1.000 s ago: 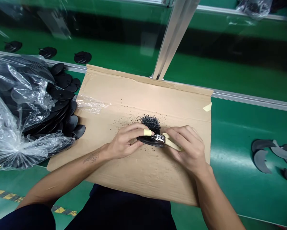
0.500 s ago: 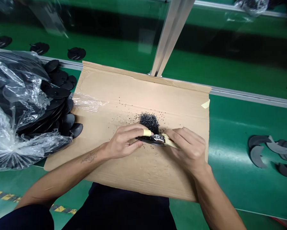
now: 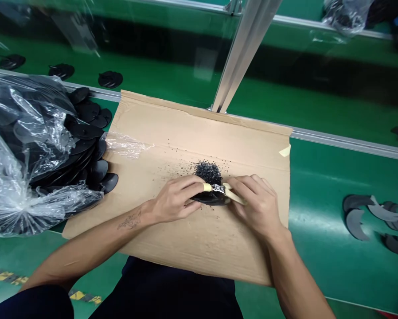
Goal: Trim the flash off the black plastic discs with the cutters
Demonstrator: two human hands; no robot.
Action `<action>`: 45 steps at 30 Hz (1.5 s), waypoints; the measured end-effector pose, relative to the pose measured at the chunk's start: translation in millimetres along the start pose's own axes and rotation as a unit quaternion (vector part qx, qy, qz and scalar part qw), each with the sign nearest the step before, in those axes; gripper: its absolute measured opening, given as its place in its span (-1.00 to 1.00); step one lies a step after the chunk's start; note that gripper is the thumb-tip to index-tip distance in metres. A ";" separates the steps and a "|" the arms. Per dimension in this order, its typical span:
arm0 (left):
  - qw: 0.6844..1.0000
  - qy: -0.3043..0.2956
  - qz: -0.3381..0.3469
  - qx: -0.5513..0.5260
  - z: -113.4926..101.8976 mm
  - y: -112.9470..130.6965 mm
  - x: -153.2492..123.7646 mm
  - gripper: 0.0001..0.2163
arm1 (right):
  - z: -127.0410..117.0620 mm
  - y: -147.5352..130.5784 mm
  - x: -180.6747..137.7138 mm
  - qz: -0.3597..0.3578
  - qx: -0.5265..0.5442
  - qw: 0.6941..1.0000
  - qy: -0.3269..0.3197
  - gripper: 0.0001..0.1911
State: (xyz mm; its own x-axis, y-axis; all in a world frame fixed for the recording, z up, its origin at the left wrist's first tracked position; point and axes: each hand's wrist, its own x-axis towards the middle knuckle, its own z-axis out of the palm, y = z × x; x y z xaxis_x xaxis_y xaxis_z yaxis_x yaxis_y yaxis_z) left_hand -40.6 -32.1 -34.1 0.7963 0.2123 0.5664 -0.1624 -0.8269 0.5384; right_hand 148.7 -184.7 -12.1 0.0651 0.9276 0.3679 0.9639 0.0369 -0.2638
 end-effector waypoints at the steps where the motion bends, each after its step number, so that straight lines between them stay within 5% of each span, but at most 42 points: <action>1: 1.000 -0.001 0.001 0.007 -0.3 -0.4 -0.4 -0.80 | -0.4 0.3 -0.3 0.002 0.006 1.000 -0.001 -0.79; 21: 1.000 0.008 -0.009 0.002 1.8 -1.5 -2.9 -0.78 | 0.6 2.1 -0.6 0.009 0.028 1.000 -0.007 -0.73; 27: 1.000 0.031 0.003 -0.002 1.2 -0.7 -0.6 -0.76 | 3.4 5.4 -0.2 0.042 0.073 0.994 0.075 -0.57; 33: 1.000 0.017 0.005 -0.002 3.6 -0.6 -2.9 -0.76 | 0.1 0.3 -0.2 0.185 0.127 0.947 0.232 -0.73; 37: 1.000 0.020 0.006 -0.010 4.5 -1.0 -4.1 -0.75 | -2.1 -1.7 0.9 0.285 0.293 0.879 0.247 -0.81; 40: 1.000 0.015 0.002 -0.008 4.5 -0.9 -3.9 -0.74 | -2.8 2.1 0.2 0.285 0.406 0.838 0.226 -0.81; 45: 1.000 0.021 0.007 -0.005 5.6 -1.2 -3.9 -0.77 | -8.9 4.5 -0.8 0.229 0.413 0.853 0.224 -0.67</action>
State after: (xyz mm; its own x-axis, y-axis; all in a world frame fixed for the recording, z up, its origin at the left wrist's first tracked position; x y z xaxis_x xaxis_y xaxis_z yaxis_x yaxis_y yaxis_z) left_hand -40.3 -34.9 -40.4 0.7688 0.2227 0.5995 -0.1795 -0.8246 0.5365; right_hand 155.2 -188.6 -5.7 0.6556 0.6870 0.3134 0.3135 0.1300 -0.9406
